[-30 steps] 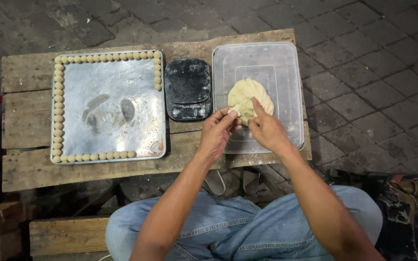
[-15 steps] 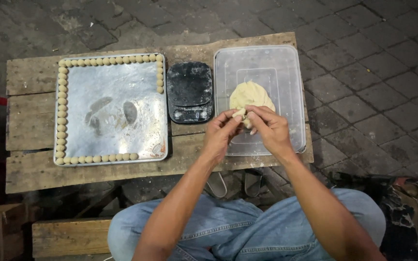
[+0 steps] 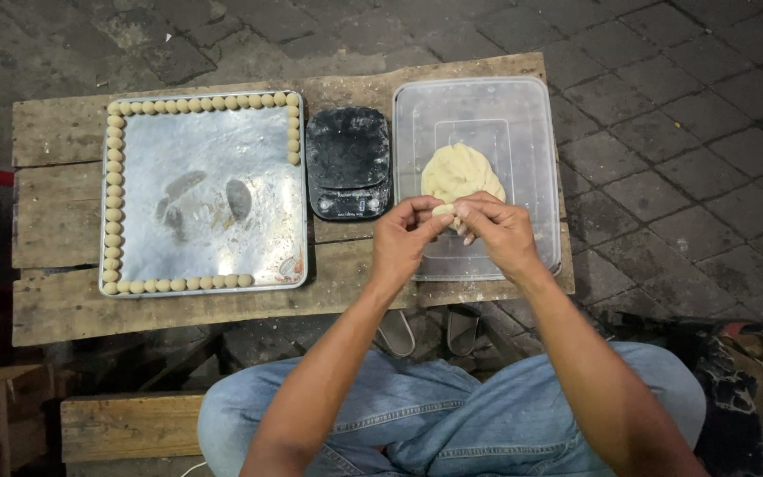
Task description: The person tears small pieces of dough from a larger mass, weighs each piece on a digital scale, rolls it into a ball, and places it on a metal tray. The process is repeated continuously throughout the clip.
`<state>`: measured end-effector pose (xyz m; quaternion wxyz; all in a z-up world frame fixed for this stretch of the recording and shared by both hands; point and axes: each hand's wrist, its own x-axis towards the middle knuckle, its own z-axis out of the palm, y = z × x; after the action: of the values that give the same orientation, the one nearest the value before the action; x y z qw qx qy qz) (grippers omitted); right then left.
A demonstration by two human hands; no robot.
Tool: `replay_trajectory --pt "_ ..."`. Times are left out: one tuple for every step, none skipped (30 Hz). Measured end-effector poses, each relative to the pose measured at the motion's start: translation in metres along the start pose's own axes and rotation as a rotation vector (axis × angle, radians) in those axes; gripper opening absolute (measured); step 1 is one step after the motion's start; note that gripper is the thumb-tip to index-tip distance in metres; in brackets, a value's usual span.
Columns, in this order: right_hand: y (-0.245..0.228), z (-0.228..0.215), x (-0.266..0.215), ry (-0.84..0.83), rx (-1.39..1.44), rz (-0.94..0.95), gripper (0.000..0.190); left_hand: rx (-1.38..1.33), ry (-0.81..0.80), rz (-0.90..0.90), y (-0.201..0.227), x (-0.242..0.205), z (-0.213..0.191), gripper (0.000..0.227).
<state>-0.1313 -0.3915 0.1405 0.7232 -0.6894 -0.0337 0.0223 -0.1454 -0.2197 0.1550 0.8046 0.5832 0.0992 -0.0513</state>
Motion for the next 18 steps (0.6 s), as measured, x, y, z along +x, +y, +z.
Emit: replay_trajectory --pt "-0.001 -0.001 0.0 -0.006 0.002 0.016 0.015 0.012 0.006 0.004 0.0 0.0 0.001 0.033" --pt "-0.001 -0.002 0.0 -0.012 0.004 0.033 0.016 0.022 0.014 0.007 -0.001 0.0 0.002 0.032" --pt "0.0 -0.002 -0.001 -0.013 0.003 0.034 0.016 0.021 0.015 0.007 0.001 0.0 0.0 0.032" --pt "0.002 -0.002 -0.001 -0.01 -0.002 0.057 0.016 0.116 0.019 0.055 0.002 0.001 -0.003 0.031" --pt "0.004 -0.003 -0.001 -0.007 -0.007 0.079 0.016 0.211 0.024 0.102 0.003 0.002 -0.005 0.031" --pt "0.004 -0.002 -0.001 -0.008 -0.006 0.081 0.016 0.211 0.026 0.101 -0.001 0.002 -0.006 0.031" --pt "0.004 -0.001 -0.002 0.019 0.014 0.133 0.017 0.199 0.0 0.11 -0.004 0.003 -0.006 0.032" --pt "0.003 -0.001 -0.001 0.047 0.033 0.185 0.018 0.185 -0.026 0.119 -0.008 0.004 -0.006 0.034" --pt "0.004 -0.002 -0.001 0.046 0.033 0.185 0.018 0.185 -0.025 0.119 -0.005 0.004 -0.006 0.034" --pt "0.005 -0.003 0.0 0.072 0.057 0.229 0.02 0.186 -0.052 0.117 -0.002 0.004 -0.007 0.034" --pt "0.006 -0.004 0.0 0.099 0.082 0.272 0.021 0.188 -0.079 0.115 0.001 0.004 -0.007 0.033" --pt "0.002 -0.003 0.0 0.098 0.082 0.272 0.021 0.188 -0.079 0.115 -0.001 0.004 -0.007 0.033" --pt "-0.002 -0.001 -0.001 0.135 0.104 0.294 0.022 0.087 -0.075 0.073 -0.003 0.003 -0.006 0.036" --pt "-0.007 0.001 -0.001 0.169 0.126 0.316 0.024 -0.014 -0.071 0.03 -0.004 0.003 -0.006 0.039" --pt "-0.005 0.001 -0.001 0.168 0.126 0.316 0.024 -0.014 -0.07 0.03 -0.006 0.004 -0.006 0.039" --pt "-0.002 0.001 -0.001 0.166 0.119 0.315 0.022 -0.041 -0.047 0.006 -0.008 0.004 -0.007 0.038" --pt "0.0 0.0 -0.001 0.163 0.112 0.313 0.02 -0.068 -0.025 -0.018 -0.011 0.005 -0.006 0.037" --pt "-0.002 0.002 -0.001 0.162 0.112 0.312 0.02 -0.068 -0.024 -0.017 -0.01 0.005 -0.006 0.037"
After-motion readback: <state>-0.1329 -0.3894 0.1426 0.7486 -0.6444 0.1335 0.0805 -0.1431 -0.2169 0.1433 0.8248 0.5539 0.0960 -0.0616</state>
